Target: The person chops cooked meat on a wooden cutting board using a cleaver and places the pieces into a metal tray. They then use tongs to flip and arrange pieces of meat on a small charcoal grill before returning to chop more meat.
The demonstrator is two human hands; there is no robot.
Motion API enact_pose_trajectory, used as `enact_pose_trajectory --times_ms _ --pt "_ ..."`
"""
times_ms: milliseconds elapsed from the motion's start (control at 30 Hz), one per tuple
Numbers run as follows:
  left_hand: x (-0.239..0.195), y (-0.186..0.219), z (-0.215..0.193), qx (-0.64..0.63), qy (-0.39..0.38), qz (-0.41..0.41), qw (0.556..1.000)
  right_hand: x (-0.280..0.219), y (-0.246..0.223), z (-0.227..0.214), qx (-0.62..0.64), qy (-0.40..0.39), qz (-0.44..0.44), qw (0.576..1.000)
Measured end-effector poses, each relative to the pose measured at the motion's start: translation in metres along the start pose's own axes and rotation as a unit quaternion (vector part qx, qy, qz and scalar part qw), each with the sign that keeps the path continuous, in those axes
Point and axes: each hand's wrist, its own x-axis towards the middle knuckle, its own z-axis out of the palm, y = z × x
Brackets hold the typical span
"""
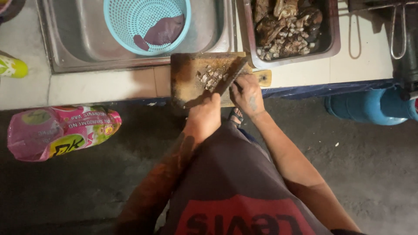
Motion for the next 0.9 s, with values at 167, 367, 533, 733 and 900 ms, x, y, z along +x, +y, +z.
enact_pose_trajectory --times_ms 167,367,533,733,900 --pt "-0.028 -0.012 -0.009 0.025 0.088 0.018 0.996 -0.004 0.010 0.008 0.011 0.016 0.041 0.999" --pt "-0.039 -0.017 -0.005 -0.013 0.062 0.030 0.998 -0.002 0.014 0.015 0.001 0.017 0.024 1.000" --pt "-0.018 -0.012 0.001 -0.064 0.019 0.016 0.998 0.003 0.011 0.012 0.003 0.010 -0.001 1.000" --pt "-0.003 -0.011 -0.007 -0.062 -0.015 -0.019 0.998 0.002 0.011 0.016 -0.016 0.024 0.003 1.000" --pt "-0.029 -0.016 -0.009 -0.056 0.067 -0.007 0.996 0.000 0.008 0.017 -0.045 0.018 0.052 0.997"
